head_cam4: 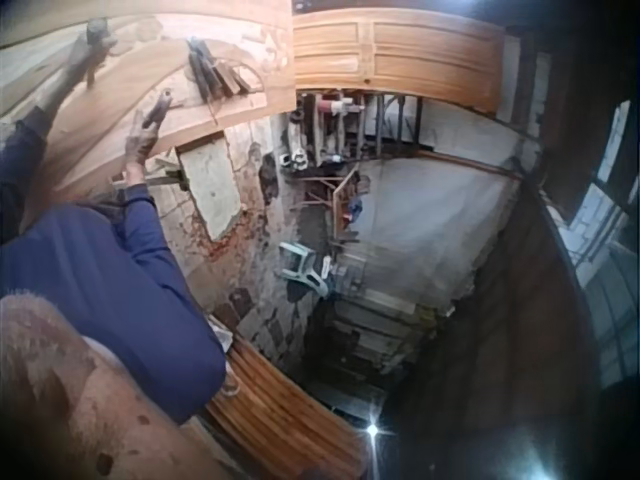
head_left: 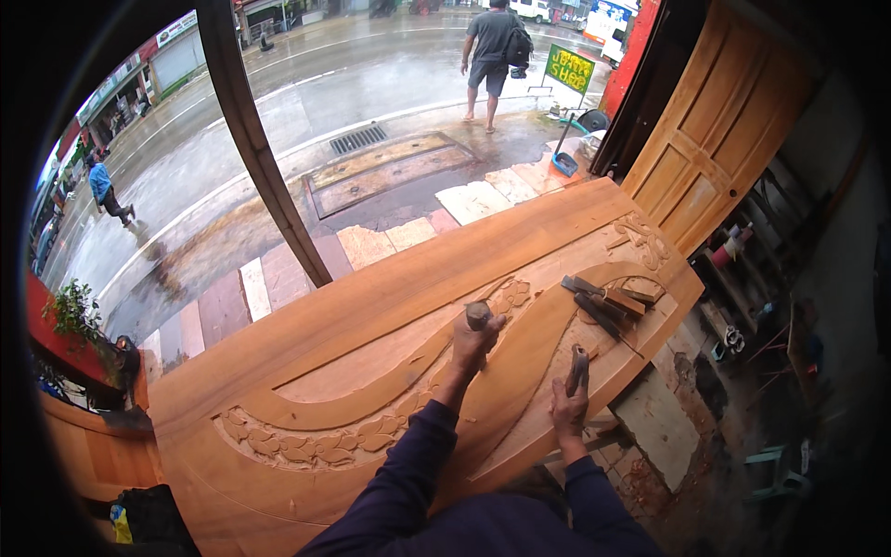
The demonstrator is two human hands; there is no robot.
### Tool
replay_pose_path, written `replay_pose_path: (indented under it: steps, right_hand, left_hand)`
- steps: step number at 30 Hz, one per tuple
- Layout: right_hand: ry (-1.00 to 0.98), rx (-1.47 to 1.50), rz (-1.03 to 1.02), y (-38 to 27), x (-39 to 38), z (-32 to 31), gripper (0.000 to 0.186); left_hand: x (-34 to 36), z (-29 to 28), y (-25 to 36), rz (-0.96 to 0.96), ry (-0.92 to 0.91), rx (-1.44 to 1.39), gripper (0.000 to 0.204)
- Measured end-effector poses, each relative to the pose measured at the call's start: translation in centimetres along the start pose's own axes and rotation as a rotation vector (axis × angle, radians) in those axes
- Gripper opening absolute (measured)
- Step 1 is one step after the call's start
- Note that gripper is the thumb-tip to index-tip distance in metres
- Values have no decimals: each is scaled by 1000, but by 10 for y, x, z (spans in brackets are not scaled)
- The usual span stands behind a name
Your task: The person uses a wooden mallet to strike a chisel while carving decorative patterns into a large wooden door.
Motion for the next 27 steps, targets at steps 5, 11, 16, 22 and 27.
replay_pose_path:
  steps: [5,11,16,22,27]
  right_hand:
    - [4,3,30,-8,-6,12,69]
    - [-26,-112,-179,-13,3,8,70]
    - [-59,-111,-112,-3,4,3,73]
    - [-32,60,19,-28,-2,15,73]
    - [-31,77,65,-30,3,9,71]
  left_hand:
    - [1,-11,-5,43,-31,101,34]
    - [-4,0,12,29,-43,192,30]
    - [3,-5,20,16,-243,38,25]
    - [7,-10,21,-42,-310,96,25]
    - [10,-5,6,-52,-184,138,32]
Point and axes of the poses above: each hand's wrist, its own x-axis towards the middle knuckle, its own z-axis out of the palm, y = z × x, the point moved 4 cm from there along x, towards the middle knuckle, and after that the axes turned 8 degrees about x, right-handed, at the moved point
